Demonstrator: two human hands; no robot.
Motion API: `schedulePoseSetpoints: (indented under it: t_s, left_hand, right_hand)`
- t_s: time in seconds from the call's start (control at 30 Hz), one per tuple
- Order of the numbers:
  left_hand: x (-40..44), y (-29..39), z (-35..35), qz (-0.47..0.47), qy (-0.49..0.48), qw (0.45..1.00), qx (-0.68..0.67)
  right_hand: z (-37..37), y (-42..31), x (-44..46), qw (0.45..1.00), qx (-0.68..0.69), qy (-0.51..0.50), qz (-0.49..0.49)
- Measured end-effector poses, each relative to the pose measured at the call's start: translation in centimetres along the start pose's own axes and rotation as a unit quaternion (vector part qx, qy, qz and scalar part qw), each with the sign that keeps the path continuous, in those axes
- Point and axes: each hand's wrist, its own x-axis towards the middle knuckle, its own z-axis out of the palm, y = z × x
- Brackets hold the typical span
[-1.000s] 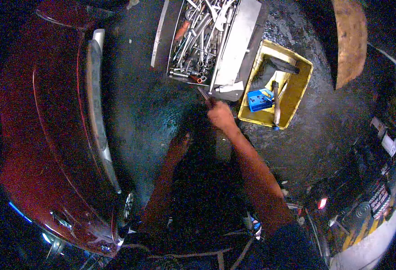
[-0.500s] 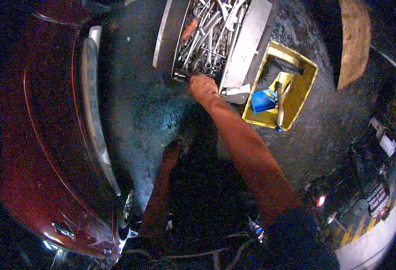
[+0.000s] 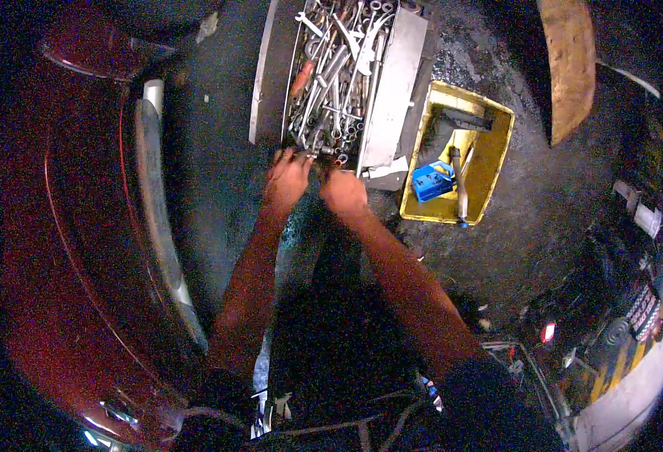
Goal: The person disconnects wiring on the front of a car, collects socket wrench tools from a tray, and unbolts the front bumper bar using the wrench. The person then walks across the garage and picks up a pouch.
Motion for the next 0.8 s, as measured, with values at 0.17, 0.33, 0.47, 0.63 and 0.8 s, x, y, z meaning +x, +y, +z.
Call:
schedulePoseSetpoints:
  t_s: [0.17,0.33,0.47,0.63,0.8]
  left_hand:
    - [2.7,1.1,1.8,-0.092,-0.174,0.979,0.062]
    - [3.4,2.2,2.0,-0.12,-0.169,0.972,0.109]
    - [3.9,1.8,1.1,-0.108,-0.171,0.975,0.09]
    - [3.7,-1.4,2.6,0.039,-0.151,0.985,0.078]
    - [3.5,-4.1,1.8,0.063,-0.194,0.978,0.03]
  right_hand:
    - [2.3,6.6,-5.6,0.999,0.042,0.014,0.016]
    - [6.1,14.8,-8.7,0.998,0.059,-0.029,-0.019]
    - [5.2,17.1,-9.3,0.987,0.123,-0.092,-0.037]
    - [2.0,14.5,-9.8,0.942,0.314,-0.032,-0.115]
    - [-3.6,8.3,-9.6,0.93,0.346,-0.12,0.001]
